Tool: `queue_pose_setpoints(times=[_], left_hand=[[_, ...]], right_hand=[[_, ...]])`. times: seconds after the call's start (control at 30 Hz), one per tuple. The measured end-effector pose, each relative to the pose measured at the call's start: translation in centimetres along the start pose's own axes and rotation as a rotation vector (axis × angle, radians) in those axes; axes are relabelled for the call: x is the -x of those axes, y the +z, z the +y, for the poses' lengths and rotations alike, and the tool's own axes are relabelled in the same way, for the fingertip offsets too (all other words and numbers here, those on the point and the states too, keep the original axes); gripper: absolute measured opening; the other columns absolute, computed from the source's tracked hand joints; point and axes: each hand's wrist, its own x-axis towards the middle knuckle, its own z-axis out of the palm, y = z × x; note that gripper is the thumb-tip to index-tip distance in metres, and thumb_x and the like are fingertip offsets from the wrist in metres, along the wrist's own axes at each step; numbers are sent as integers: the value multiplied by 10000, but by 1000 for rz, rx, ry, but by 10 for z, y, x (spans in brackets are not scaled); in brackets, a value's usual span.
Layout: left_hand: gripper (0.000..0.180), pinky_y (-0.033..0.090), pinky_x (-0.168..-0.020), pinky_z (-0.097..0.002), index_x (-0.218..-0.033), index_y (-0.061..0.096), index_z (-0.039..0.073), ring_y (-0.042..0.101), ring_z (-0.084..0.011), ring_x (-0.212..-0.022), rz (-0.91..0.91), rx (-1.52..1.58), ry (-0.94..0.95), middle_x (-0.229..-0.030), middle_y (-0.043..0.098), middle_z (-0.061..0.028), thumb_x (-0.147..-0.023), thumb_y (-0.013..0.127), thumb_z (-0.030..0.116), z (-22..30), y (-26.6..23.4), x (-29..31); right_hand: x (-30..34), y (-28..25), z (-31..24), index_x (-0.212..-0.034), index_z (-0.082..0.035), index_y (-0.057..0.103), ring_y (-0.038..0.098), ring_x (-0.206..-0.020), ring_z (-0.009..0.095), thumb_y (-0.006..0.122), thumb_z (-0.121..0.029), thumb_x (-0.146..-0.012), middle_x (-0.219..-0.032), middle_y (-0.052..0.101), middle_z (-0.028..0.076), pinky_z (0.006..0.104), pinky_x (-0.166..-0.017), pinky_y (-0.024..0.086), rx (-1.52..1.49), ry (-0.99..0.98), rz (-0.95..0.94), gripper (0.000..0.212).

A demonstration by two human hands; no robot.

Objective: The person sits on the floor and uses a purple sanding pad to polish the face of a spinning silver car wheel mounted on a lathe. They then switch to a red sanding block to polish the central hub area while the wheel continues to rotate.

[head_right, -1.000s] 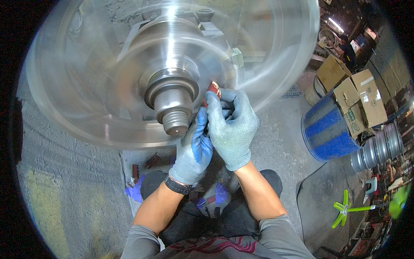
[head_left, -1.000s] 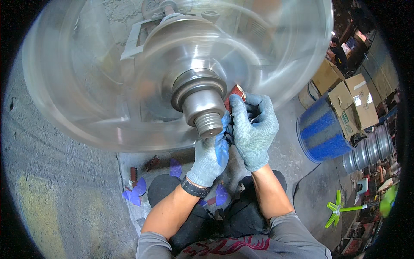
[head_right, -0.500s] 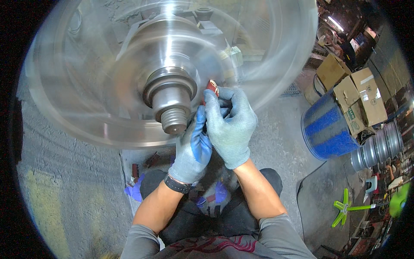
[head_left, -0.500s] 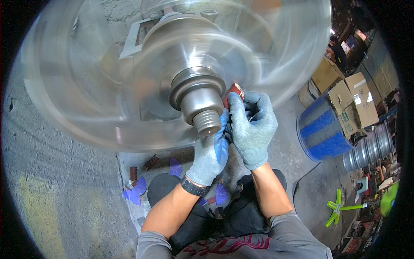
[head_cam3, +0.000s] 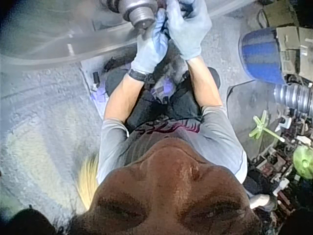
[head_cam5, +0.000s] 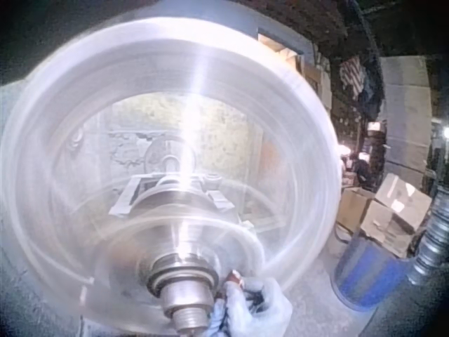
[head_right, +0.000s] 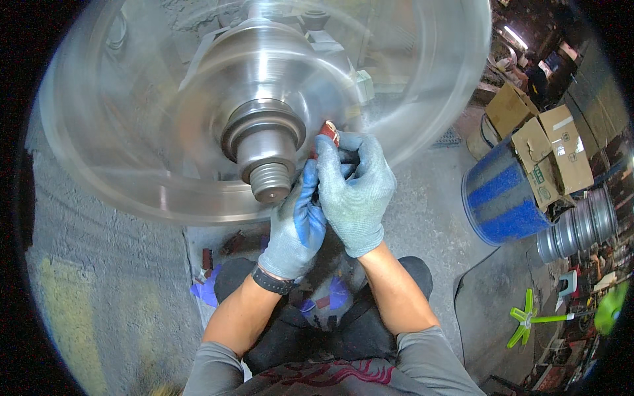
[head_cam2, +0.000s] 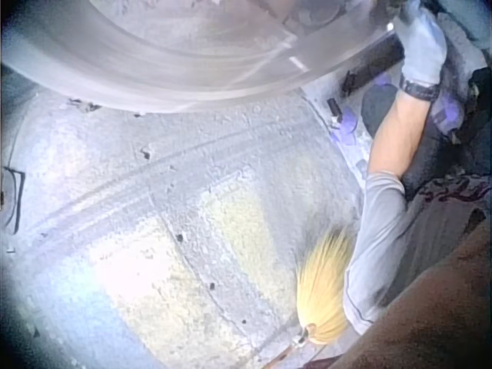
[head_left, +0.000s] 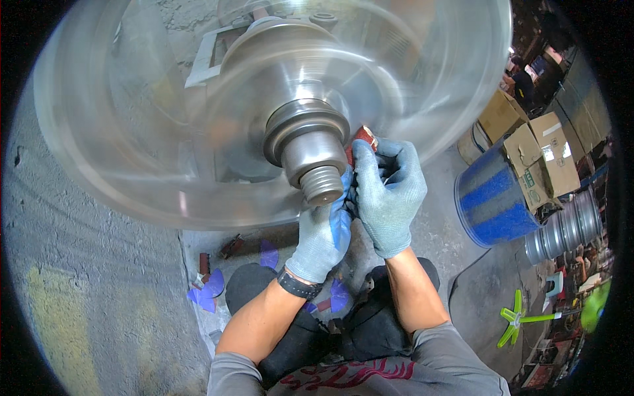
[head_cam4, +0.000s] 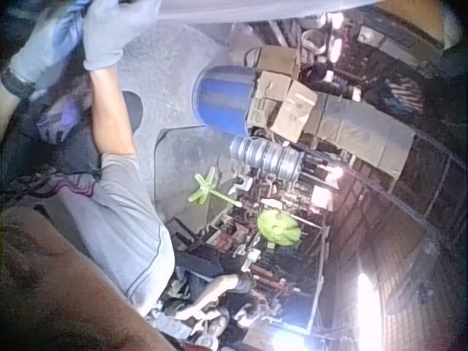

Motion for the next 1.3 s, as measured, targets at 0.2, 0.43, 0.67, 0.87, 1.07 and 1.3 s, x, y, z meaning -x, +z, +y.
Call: queue_pose_setpoints(times=[0.2,0.43,0.67,0.87,1.07,1.3], left_hand=[[556,531,-1177,-367,-1682,524,6,679,-253,-1377,15,-119,20,-1557,677,-193,-1135,603,-57,17,-8,-5],[601,533,-1171,-396,-1668,540,1,689,-325,-1382,22,23,-16,-1519,686,-225,-1077,603,-90,2,0,-5],[605,509,-1206,-397,-1677,530,3,658,-306,-1429,12,-79,32,-1569,654,-227,-1083,597,-92,11,-6,-6],[635,522,-1188,-404,-1686,523,15,678,-324,-1404,13,181,-102,-1544,673,-229,-1068,581,-122,1,4,-4],[661,535,-1175,-412,-1693,505,5,701,-353,-1389,-10,-71,6,-1522,693,-252,-1048,576,-120,13,-5,-6],[696,545,-1166,-435,-1687,506,-5,705,-409,-1383,3,-83,46,-1512,690,-284,-1007,578,-137,13,-6,-6]], right_hand=[[0,-3,2,-1123,25,759,685,-814,70,846,-101,-1029,-949,786,69,259,-741,582,5,3,-21,180],[0,2,8,-1068,-8,765,694,-707,66,865,-106,-1001,-844,805,85,270,-673,574,-15,-30,22,155],[1,-2,0,-1106,19,752,669,-803,59,845,-106,-1033,-919,769,50,255,-730,571,22,19,-13,172],[1,0,1,-1099,8,756,679,-766,64,854,-115,-1022,-896,783,62,264,-708,572,0,11,-2,175],[1,-1,9,-1085,-11,758,678,-694,61,858,-108,-1008,-846,798,79,263,-659,563,9,-37,37,159],[1,-1,10,-1084,-11,759,655,-696,55,858,-119,-1010,-840,786,70,259,-659,552,13,-20,40,164]])
